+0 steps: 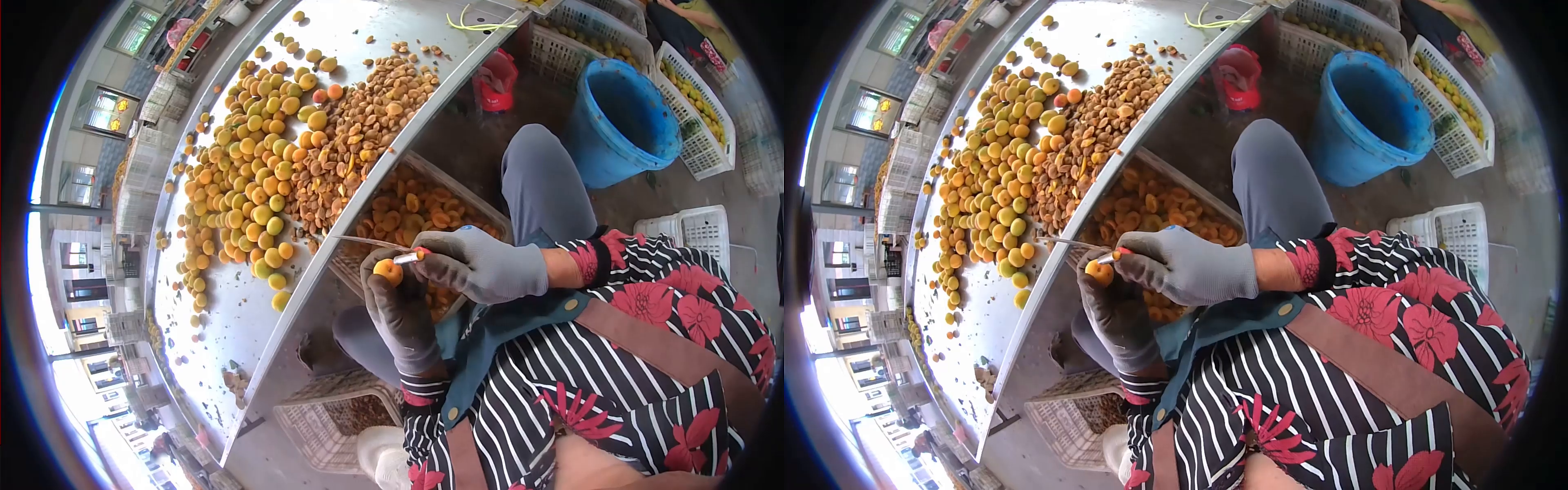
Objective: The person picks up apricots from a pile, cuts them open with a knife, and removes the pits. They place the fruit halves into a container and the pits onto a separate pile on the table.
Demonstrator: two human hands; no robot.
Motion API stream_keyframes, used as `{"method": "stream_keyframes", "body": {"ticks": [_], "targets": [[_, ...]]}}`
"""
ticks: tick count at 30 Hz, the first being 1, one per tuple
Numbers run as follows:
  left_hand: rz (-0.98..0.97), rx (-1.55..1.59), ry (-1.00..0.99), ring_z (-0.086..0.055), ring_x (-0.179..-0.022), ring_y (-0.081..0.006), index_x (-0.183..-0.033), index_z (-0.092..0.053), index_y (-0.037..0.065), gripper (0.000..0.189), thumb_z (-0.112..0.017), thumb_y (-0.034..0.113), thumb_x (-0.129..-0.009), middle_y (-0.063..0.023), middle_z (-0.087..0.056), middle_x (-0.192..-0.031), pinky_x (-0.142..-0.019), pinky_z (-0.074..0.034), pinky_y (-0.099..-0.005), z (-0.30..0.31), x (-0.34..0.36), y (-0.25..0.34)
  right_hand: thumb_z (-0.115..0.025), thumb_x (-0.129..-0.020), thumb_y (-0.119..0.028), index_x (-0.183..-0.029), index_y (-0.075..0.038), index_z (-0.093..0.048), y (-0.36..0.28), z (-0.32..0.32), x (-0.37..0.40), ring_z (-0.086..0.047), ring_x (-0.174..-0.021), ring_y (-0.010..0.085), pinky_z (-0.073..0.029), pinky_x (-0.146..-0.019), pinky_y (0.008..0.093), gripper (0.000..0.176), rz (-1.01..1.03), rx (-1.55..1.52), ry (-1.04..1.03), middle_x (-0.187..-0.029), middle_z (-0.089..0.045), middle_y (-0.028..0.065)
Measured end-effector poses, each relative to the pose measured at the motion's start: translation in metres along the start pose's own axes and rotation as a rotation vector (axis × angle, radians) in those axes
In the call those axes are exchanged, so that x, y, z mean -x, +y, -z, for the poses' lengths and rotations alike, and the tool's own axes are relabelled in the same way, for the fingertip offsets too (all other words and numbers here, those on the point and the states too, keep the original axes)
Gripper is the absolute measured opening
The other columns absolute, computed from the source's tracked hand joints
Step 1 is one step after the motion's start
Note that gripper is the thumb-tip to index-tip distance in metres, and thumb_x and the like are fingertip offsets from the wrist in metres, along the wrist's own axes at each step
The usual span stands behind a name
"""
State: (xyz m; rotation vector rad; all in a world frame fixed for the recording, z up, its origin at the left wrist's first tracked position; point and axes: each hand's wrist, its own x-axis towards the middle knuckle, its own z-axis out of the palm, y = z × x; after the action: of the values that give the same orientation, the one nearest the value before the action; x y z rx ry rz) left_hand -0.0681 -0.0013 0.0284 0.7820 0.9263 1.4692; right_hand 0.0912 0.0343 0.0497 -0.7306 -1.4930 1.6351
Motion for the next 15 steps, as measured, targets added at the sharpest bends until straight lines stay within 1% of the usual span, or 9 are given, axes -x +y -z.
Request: {"method": "stream_keyframes", "body": {"ticks": [3,5,7,11,14,15], "targets": [[-0.018,0.044,0.035,-0.058,-0.108,-0.017,-0.124,-0.052,0.002,0.048,-0.043,0.046,-0.107,-0.0086,-0.056,-0.114,-0.094,-0.051,-0.0317,-0.005,0.001,-0.004,-0.048,-0.108,-0.033,-0.105,0.0,-0.056,0.0,-0.002,0.001,-0.052,-0.071,0.0172,-0.046,-0.068,0.0328,0.034,-0.001,0.08,0.01,-0.076,-0.058,0.0104],[-0.068,-0.072,0.048,-0.058,-0.108,-0.0169,-0.128,-0.049,0.002,0.048,-0.043,0.045,-0.108,-0.0083,-0.055,-0.114,-0.094,-0.051,-0.0309,-0.007,0.001,-0.005,-0.048,-0.108,-0.034,-0.104,-0.001,-0.056,0.0,-0.002,0.002,-0.053,-0.07,0.0189,-0.046,-0.068,0.0335,0.035,-0.005,0.127,0.024,-0.076,-0.059,0.012],[-0.057,-0.066,0.05,-0.058,-0.107,-0.0168,-0.128,-0.048,0.002,0.048,-0.042,0.045,-0.108,-0.0081,-0.054,-0.114,-0.095,-0.05,-0.0309,-0.015,0.004,-0.002,-0.047,-0.108,-0.034,-0.102,-0.001,-0.056,-0.002,-0.001,0.003,-0.056,-0.07,0.0227,-0.046,-0.068,0.0354,0.035,0.017,0.134,0.024,-0.078,-0.06,0.0147],[-0.037,-0.092,0.047,-0.057,-0.107,-0.0167,-0.129,-0.046,0.002,0.048,-0.04,0.044,-0.108,-0.0079,-0.054,-0.115,-0.097,-0.049,-0.0315,-0.022,0.005,0.002,-0.047,-0.108,-0.035,-0.103,-0.001,-0.056,-0.004,0.0,0.003,-0.058,-0.07,0.0252,-0.046,-0.068,0.0365,0.036,0.001,0.146,0.017,-0.079,-0.062,0.016],[-0.032,-0.143,0.03,-0.057,-0.104,-0.016,-0.127,-0.047,0.002,0.047,-0.039,0.044,-0.109,-0.0078,-0.054,-0.114,-0.094,-0.047,-0.0303,-0.02,0.004,0.002,-0.046,-0.108,-0.036,-0.104,-0.001,-0.056,-0.007,0.002,0.003,-0.06,-0.07,0.0273,-0.047,-0.068,0.0375,0.037,-0.025,0.209,0.011,-0.079,-0.063,0.0172],[-0.032,-0.143,0.032,-0.057,-0.104,-0.016,-0.127,-0.047,0.002,0.047,-0.039,0.044,-0.109,-0.0078,-0.054,-0.114,-0.094,-0.047,-0.0303,-0.018,0.004,0.001,-0.045,-0.108,-0.036,-0.104,-0.001,-0.056,-0.008,0.002,0.003,-0.061,-0.071,0.0294,-0.047,-0.068,0.0381,0.037,-0.041,0.22,0.005,-0.079,-0.063,0.0181]]}}
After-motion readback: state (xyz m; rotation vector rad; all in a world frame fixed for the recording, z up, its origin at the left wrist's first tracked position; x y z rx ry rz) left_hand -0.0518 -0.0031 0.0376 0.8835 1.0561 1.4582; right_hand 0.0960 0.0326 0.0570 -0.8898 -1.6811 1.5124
